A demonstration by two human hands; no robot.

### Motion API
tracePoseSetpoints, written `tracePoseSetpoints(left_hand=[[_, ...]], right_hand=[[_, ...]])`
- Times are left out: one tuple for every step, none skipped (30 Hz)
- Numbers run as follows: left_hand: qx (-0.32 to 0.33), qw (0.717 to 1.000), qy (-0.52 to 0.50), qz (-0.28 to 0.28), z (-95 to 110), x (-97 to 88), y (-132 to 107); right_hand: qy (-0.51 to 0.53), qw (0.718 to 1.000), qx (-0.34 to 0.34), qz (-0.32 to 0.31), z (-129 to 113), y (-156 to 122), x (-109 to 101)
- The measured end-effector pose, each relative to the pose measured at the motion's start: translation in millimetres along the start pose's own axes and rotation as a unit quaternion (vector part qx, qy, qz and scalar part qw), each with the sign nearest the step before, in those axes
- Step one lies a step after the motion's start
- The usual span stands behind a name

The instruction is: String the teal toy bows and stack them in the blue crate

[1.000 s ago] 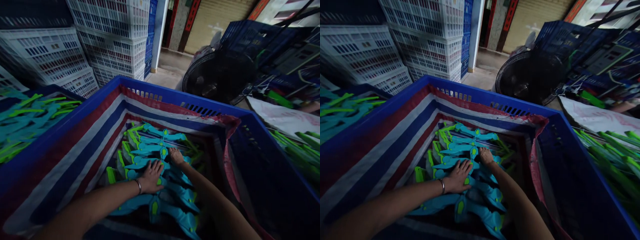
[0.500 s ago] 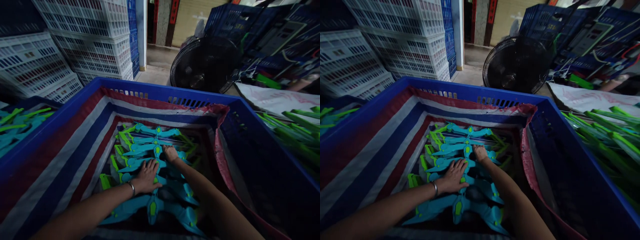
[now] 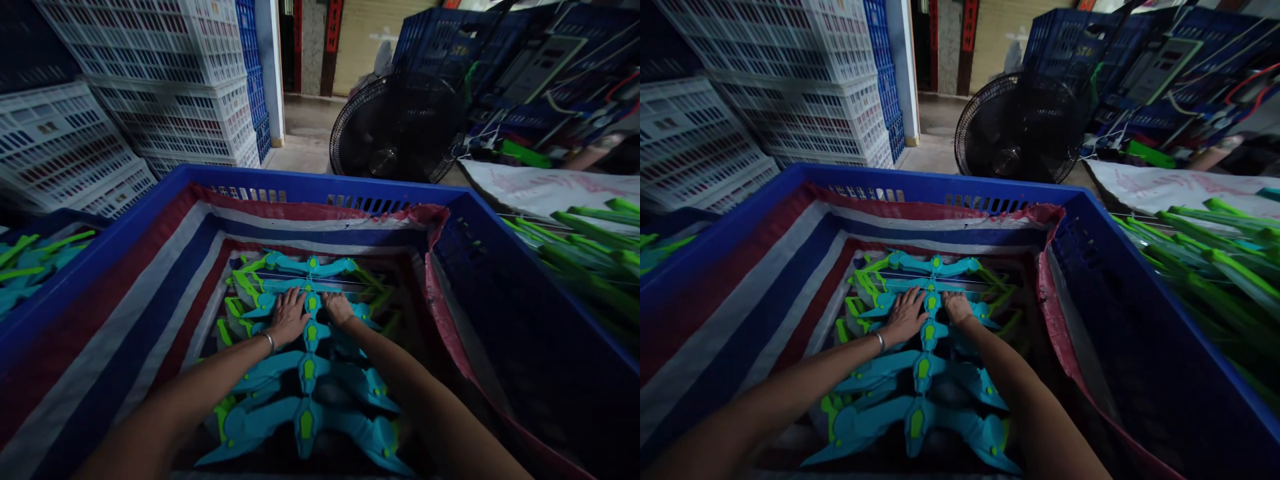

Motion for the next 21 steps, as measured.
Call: tracePoseSetpoints(left_hand=[[-0.004, 1.0, 0.002, 0.003, -1, 7.5, 3], [-0.007, 1.0, 0.004, 0.005, -1, 15.0, 5], [-0.008, 1.0, 0.006, 0.008, -1, 21.7, 6], [-0.009, 1.0, 0.009, 0.01, -1, 27.2, 6], [-0.011, 1.0, 0.011, 0.011, -2, 31.3, 6], [-0.012, 1.0, 0.013, 0.01, -2, 34.0, 5], [-0.014, 1.0, 0.015, 0.007, -3, 35.4, 5], [-0.016, 1.0, 0.017, 0.003, -4, 35.6, 4], [-0.017, 1.0, 0.019, 0.0, -4, 34.9, 4], [-0.016, 1.0, 0.021, -0.003, -5, 33.6, 4], [-0.015, 1.0, 0.024, -0.005, -5, 32.0, 4], [-0.014, 1.0, 0.026, -0.006, -5, 30.1, 4], [-0.011, 1.0, 0.028, -0.006, -4, 28.4, 5], [-0.008, 1.0, 0.029, -0.005, -4, 26.8, 5], [-0.007, 1.0, 0.03, -0.004, -3, 25.6, 5], [-0.006, 1.0, 0.03, -0.002, -3, 24.5, 6], [-0.006, 1.0, 0.029, 0.0, -2, 23.8, 6], [-0.006, 1.0, 0.026, 0.001, -1, 23.2, 7], [-0.006, 1.0, 0.023, 0.002, -1, 22.7, 8], [-0.006, 1.0, 0.019, 0.002, 0, 22.2, 8], [-0.005, 1.0, 0.015, 0.002, 0, 21.6, 8]], right_hand=[[0.0, 1.0, -0.001, 0.0, 0, 0, 1], [0.0, 1.0, -0.002, -0.001, 0, 0, 1], [0.0, 1.0, -0.002, -0.002, 0, 0, 2], [-0.001, 1.0, -0.003, -0.002, -1, -1, 2], [-0.002, 1.0, -0.002, -0.003, -1, -1, 2], [-0.005, 1.0, 0.0, -0.004, -2, -1, 0], [-0.008, 1.0, 0.002, -0.006, -3, -2, -2], [-0.012, 1.0, 0.006, -0.01, -4, -3, -5], [-0.017, 1.0, 0.012, -0.015, -6, -5, -10], [-0.024, 0.999, 0.018, -0.02, -8, -7, -16], [-0.033, 0.999, 0.023, -0.024, -11, -10, -24], [-0.042, 0.998, 0.025, -0.027, -15, -15, -34], [-0.051, 0.998, 0.024, -0.029, -19, -21, -45], [-0.058, 0.998, 0.018, -0.03, -25, -29, -58], [-0.063, 0.998, 0.006, -0.03, -31, -40, -72], [-0.066, 0.997, -0.01, -0.032, -38, -55, -86], [-0.068, 0.997, -0.026, -0.033, -45, -73, -102], [-0.07, 0.996, -0.045, -0.035, -51, -94, -117], [-0.073, 0.995, -0.061, -0.036, -57, -119, -133], [-0.079, 0.993, -0.074, -0.038, -62, -148, -149], [-0.085, 0.992, -0.085, -0.038, -67, -178, -164]])
Point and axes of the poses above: each hand's wrist, its own y-axis towards the middle knuckle, its own x-axis out of the palm, z = x × y, the point moved 9 cm from there along y, towards the middle knuckle, and after that the axes turned 2 degrees about y, right-handed, at the moved point
